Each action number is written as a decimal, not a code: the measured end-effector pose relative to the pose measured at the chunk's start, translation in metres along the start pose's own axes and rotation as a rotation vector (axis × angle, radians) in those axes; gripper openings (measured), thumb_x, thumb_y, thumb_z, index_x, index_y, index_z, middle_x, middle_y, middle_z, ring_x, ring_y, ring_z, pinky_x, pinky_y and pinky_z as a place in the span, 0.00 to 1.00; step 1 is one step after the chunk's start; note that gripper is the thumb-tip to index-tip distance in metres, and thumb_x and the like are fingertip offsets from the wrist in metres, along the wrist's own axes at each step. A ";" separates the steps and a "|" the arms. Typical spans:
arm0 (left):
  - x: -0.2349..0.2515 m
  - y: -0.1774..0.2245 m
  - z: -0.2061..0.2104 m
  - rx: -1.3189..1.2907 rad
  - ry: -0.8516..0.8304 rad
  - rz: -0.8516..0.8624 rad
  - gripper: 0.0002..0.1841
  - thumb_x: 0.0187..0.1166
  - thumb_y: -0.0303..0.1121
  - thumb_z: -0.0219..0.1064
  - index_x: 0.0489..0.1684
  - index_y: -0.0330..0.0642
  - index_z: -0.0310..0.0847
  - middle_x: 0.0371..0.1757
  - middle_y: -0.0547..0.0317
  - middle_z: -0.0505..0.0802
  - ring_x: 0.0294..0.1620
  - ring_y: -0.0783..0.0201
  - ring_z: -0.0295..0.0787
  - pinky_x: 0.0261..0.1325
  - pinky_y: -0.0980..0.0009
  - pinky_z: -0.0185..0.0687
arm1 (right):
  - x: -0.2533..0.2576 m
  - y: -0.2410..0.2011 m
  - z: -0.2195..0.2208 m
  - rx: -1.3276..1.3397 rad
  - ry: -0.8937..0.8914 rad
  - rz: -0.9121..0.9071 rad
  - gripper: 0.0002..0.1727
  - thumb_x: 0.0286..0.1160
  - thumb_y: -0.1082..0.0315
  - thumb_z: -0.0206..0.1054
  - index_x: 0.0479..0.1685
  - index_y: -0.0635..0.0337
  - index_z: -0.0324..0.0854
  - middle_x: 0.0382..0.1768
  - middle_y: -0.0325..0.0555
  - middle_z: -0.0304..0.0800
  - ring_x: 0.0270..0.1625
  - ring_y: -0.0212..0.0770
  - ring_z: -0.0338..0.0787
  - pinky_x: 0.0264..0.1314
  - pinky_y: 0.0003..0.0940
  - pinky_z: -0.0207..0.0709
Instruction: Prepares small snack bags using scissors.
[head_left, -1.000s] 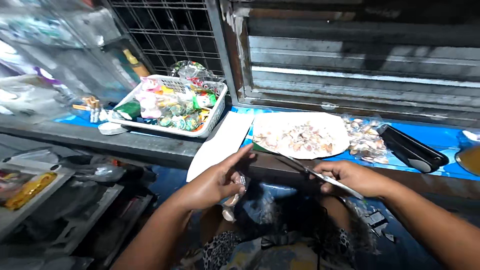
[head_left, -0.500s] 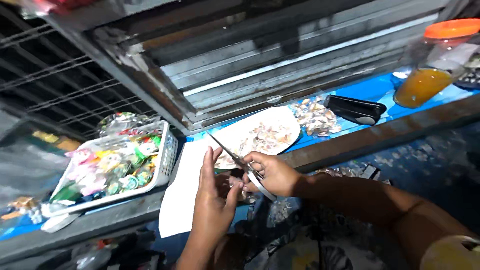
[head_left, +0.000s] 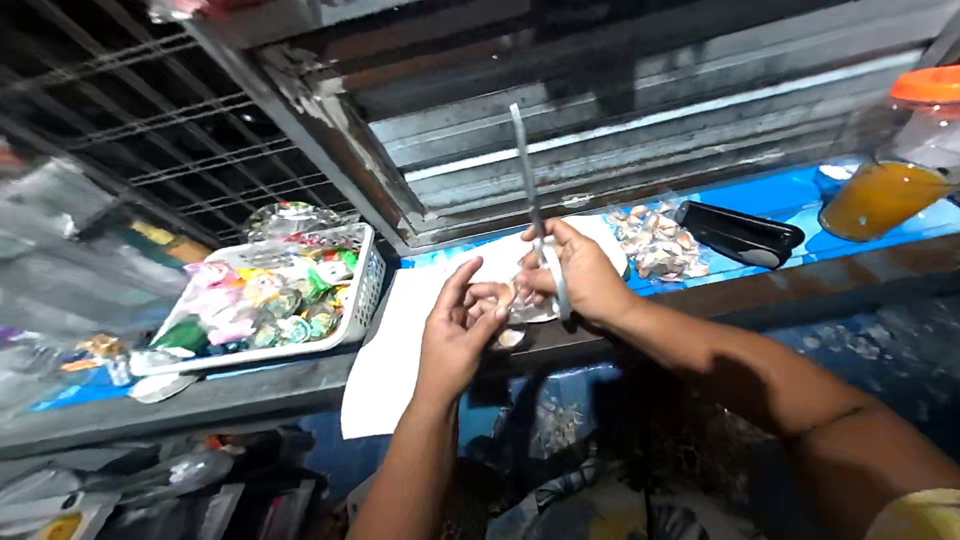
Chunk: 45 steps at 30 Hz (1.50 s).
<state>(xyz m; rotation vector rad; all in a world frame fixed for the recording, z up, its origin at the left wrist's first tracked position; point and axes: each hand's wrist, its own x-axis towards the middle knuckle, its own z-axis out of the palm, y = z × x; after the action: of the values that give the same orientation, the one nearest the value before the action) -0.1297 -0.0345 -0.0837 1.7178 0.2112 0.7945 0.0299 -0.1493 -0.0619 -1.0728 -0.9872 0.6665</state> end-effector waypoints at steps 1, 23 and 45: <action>0.011 0.002 -0.004 0.014 -0.037 -0.026 0.36 0.72 0.19 0.68 0.85 0.43 0.63 0.49 0.68 0.92 0.41 0.75 0.90 0.48 0.76 0.88 | 0.009 0.000 -0.003 0.005 0.019 -0.023 0.25 0.70 0.85 0.68 0.67 0.65 0.69 0.32 0.41 0.89 0.28 0.30 0.88 0.30 0.24 0.85; 0.151 -0.026 -0.019 -0.377 0.103 -0.209 0.15 0.89 0.23 0.48 0.60 0.45 0.80 0.28 0.69 0.86 0.27 0.75 0.83 0.36 0.77 0.83 | 0.084 -0.004 -0.094 -1.028 0.122 -0.084 0.24 0.73 0.61 0.77 0.68 0.55 0.83 0.41 0.58 0.93 0.43 0.61 0.93 0.48 0.65 0.82; 0.146 -0.032 -0.047 -0.780 0.237 0.088 0.20 0.82 0.15 0.46 0.54 0.52 0.80 0.44 0.61 0.92 0.36 0.71 0.89 0.39 0.78 0.86 | 0.109 0.020 -0.090 -1.425 0.222 0.318 0.26 0.74 0.71 0.68 0.75 0.51 0.79 0.49 0.68 0.92 0.54 0.74 0.90 0.51 0.75 0.75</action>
<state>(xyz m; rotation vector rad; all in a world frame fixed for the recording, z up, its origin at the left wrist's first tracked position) -0.0401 0.0898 -0.0508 0.9029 -0.0229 0.9817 0.1577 -0.0868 -0.0579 -2.5152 -1.0636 -0.0397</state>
